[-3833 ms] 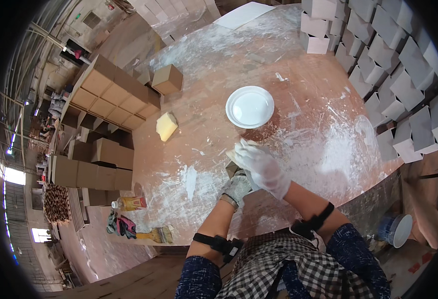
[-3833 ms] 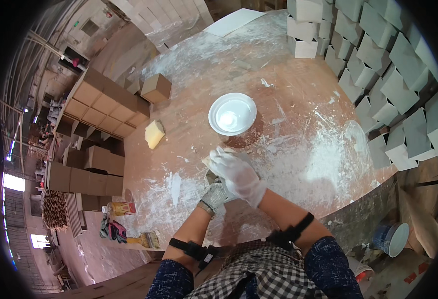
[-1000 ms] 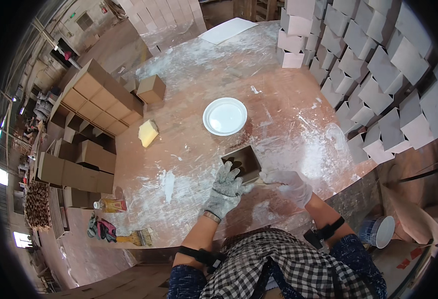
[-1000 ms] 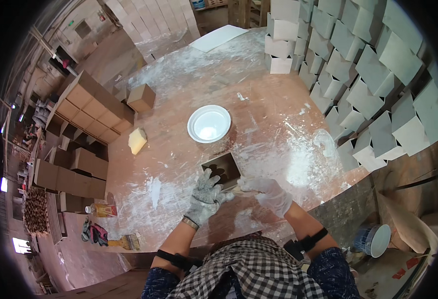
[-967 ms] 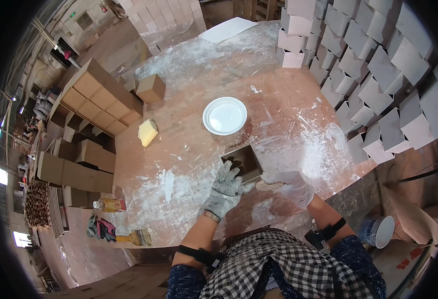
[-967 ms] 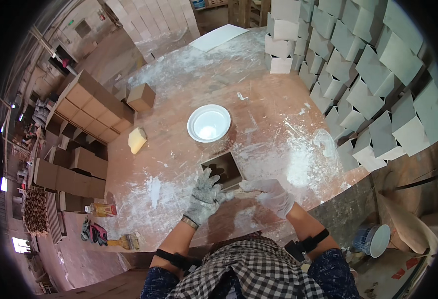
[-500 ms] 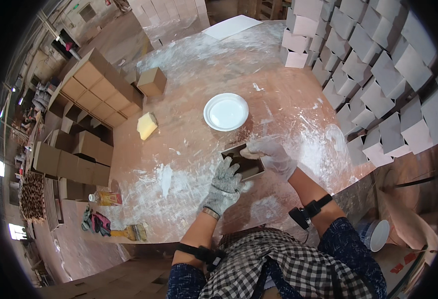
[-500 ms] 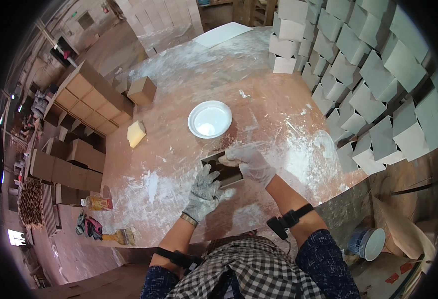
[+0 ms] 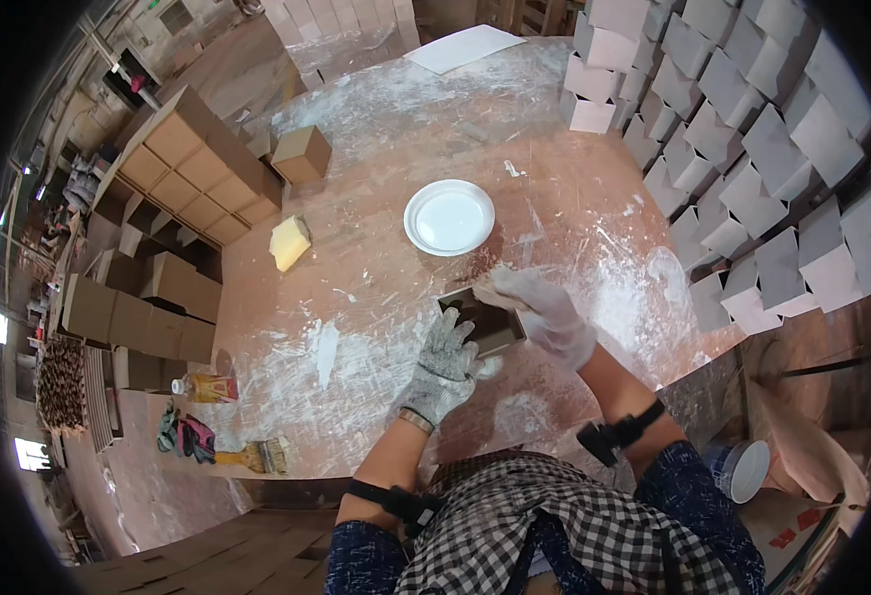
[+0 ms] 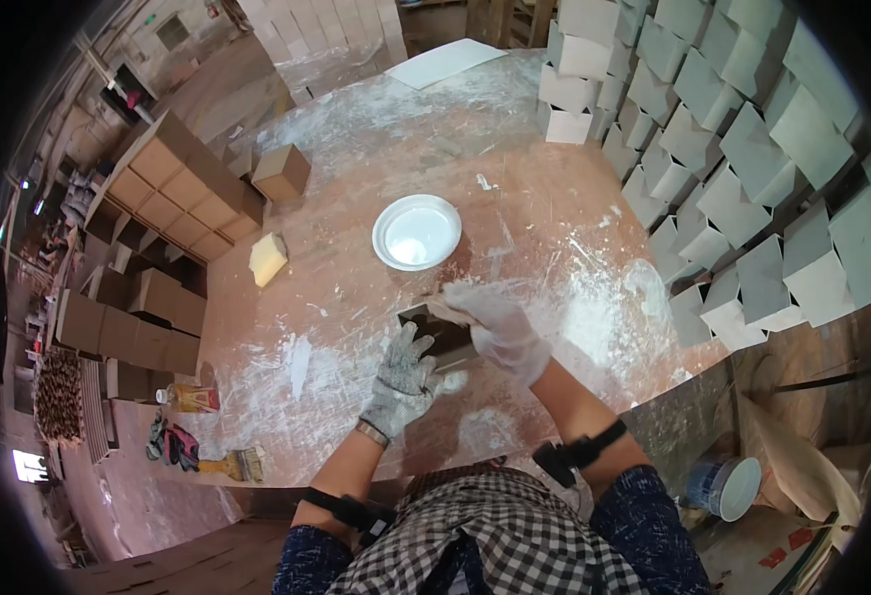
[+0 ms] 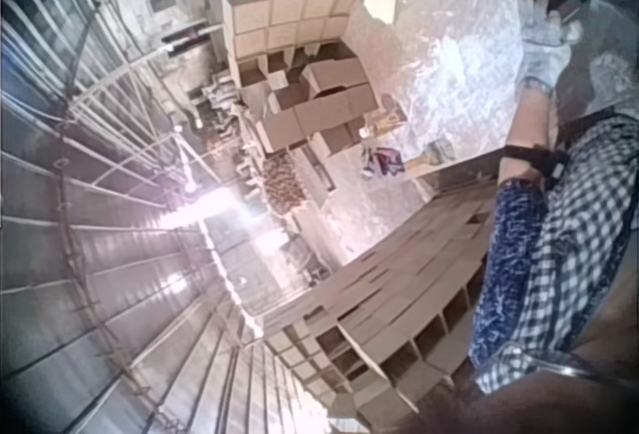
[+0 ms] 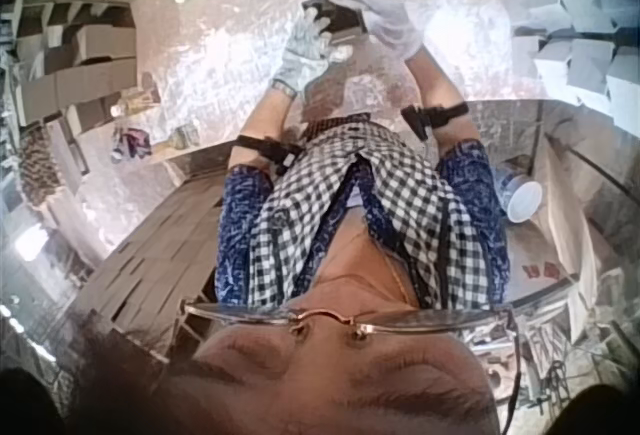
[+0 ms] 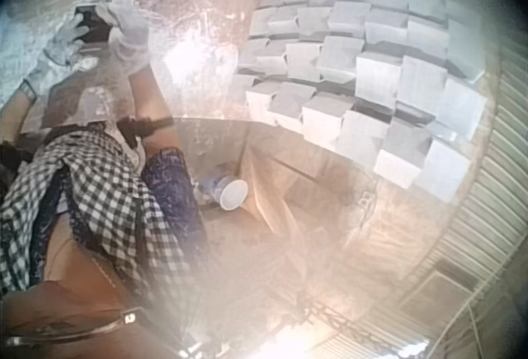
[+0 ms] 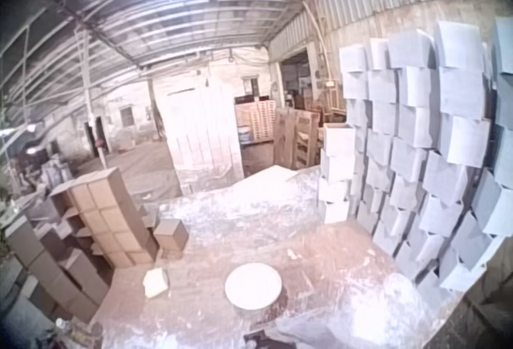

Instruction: Polishing a small wooden box with a sponge and cleaning product in a manufacturing environment.

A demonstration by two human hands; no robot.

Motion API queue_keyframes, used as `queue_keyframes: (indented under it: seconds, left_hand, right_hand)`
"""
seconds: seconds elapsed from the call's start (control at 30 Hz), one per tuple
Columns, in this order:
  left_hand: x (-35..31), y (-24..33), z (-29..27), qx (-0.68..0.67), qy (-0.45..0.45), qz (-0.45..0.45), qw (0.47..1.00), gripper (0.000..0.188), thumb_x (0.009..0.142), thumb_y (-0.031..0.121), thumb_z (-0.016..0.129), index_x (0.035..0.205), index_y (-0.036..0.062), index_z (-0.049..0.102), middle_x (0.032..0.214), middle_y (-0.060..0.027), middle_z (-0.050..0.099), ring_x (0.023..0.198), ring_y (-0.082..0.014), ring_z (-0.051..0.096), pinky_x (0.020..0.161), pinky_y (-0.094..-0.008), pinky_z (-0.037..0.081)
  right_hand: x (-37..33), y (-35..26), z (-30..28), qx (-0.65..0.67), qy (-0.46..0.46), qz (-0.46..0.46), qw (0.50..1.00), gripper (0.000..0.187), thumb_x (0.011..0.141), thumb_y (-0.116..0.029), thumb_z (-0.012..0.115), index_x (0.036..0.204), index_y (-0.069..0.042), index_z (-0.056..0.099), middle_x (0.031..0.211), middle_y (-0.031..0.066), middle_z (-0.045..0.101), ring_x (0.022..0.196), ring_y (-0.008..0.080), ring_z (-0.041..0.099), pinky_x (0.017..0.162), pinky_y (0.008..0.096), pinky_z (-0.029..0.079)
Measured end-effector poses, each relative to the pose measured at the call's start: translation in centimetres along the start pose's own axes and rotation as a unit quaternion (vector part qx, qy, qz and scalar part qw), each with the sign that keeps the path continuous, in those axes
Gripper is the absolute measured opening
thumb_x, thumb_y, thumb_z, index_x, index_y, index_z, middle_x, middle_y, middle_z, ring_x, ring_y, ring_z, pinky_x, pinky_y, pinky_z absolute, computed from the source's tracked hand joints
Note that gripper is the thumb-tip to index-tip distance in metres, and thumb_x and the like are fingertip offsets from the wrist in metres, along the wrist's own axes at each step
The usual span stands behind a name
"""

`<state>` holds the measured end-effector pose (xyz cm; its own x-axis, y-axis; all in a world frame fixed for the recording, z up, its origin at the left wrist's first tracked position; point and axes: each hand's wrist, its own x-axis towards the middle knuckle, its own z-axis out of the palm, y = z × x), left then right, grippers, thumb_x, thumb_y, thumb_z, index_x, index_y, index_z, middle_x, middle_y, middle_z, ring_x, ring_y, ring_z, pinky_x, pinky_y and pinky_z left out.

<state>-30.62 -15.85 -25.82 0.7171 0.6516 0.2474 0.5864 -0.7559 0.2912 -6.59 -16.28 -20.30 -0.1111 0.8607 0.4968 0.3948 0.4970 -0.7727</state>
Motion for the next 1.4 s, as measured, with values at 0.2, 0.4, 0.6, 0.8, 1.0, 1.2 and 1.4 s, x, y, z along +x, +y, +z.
queue_keyframes:
  seconds: [0.2, 0.4, 0.6, 0.8, 1.0, 1.2, 1.4]
  left_hand:
    - [0.2, 0.3, -0.6, -0.003, -0.054, -0.029, 0.998, 0.033, 0.091, 0.029, 0.064, 0.107, 0.0013, 0.069, 0.146, -0.0188, 0.054, 0.151, -0.0425, 0.030, 0.126, -0.0556, 0.022]
    - [0.3, 0.4, -0.5, 0.000, -0.034, -0.023, 0.999, 0.028, 0.088, 0.028, 0.068, 0.100, 0.0028, 0.068, 0.143, -0.0191, 0.056, 0.149, -0.0431, 0.033, 0.125, -0.0561, 0.024]
    - [0.4, 1.6, -1.0, 0.056, 0.028, 0.002, 0.998, 0.027, 0.087, 0.030, 0.071, 0.091, 0.0036, 0.067, 0.128, -0.0201, 0.063, 0.139, -0.0451, 0.045, 0.116, -0.0573, 0.034]
    - [1.5, 7.9, -2.5, -0.003, -0.038, -0.056, 0.998, 0.028, 0.091, 0.032, 0.066, 0.091, 0.0046, 0.067, 0.106, -0.0131, 0.066, 0.112, -0.0345, 0.058, 0.092, -0.0521, 0.046]
    - [-1.8, 7.0, -4.7, -0.001, 0.066, 0.032, 0.997, 0.044, 0.087, 0.028, 0.074, 0.120, 0.0011, 0.064, 0.125, -0.0204, 0.065, 0.125, -0.0429, 0.057, 0.103, -0.0511, 0.048]
    - [-3.4, 3.5, -2.5, 0.033, 0.030, 0.006, 0.999, 0.059, 0.086, 0.033, 0.077, 0.134, 0.0031, 0.060, 0.140, -0.0200, 0.058, 0.140, -0.0429, 0.046, 0.111, -0.0518, 0.042]
    - [-3.6, 2.5, 1.8, 0.043, 0.116, 0.043, 0.991, 0.074, 0.079, 0.036, 0.081, 0.142, 0.0090, 0.054, 0.140, -0.0156, 0.057, 0.139, -0.0420, 0.048, 0.105, -0.0513, 0.045]
  right_hand:
    - [-0.6, 1.5, 0.2, 0.358, -0.109, 0.146, 0.916, 0.035, 0.094, 0.005, 0.057, 0.129, 0.006, 0.060, 0.136, 0.0191, 0.063, 0.121, 0.0268, 0.066, 0.110, 0.0344, 0.050]
    - [-9.1, -4.3, -0.3, 0.330, -0.012, 0.180, 0.926, 0.035, 0.102, -0.002, 0.051, 0.135, 0.008, 0.057, 0.135, 0.0215, 0.063, 0.130, 0.0317, 0.061, 0.113, 0.0393, 0.047]
    - [-12.4, -6.6, -2.2, 0.295, 0.055, 0.390, 0.871, 0.040, 0.095, 0.005, 0.048, 0.131, 0.008, 0.064, 0.108, 0.0118, 0.072, 0.100, 0.0189, 0.067, 0.089, 0.0283, 0.051]
    - [-14.1, -6.9, -4.2, 0.264, 0.283, 0.371, 0.844, 0.036, 0.092, 0.005, 0.049, 0.120, 0.007, 0.072, 0.091, 0.0046, 0.070, 0.078, 0.0103, 0.056, 0.070, 0.0235, 0.043]
    - [-13.6, -6.7, -4.3, 0.218, 0.230, 0.316, 0.894, 0.036, 0.090, 0.008, 0.049, 0.119, 0.007, 0.070, 0.107, 0.0094, 0.074, 0.098, 0.0162, 0.065, 0.089, 0.0277, 0.051]
    - [-7.5, -3.4, -0.9, 0.144, 0.117, 0.063, 0.980, 0.039, 0.091, 0.012, 0.053, 0.125, 0.002, 0.068, 0.122, 0.0108, 0.072, 0.120, 0.0226, 0.065, 0.104, 0.0328, 0.050]
    - [-10.3, -5.3, 2.4, 0.411, 0.091, 0.160, 0.893, 0.040, 0.099, -0.006, 0.059, 0.138, 0.001, 0.059, 0.138, 0.0160, 0.063, 0.135, 0.0281, 0.056, 0.118, 0.0367, 0.039]
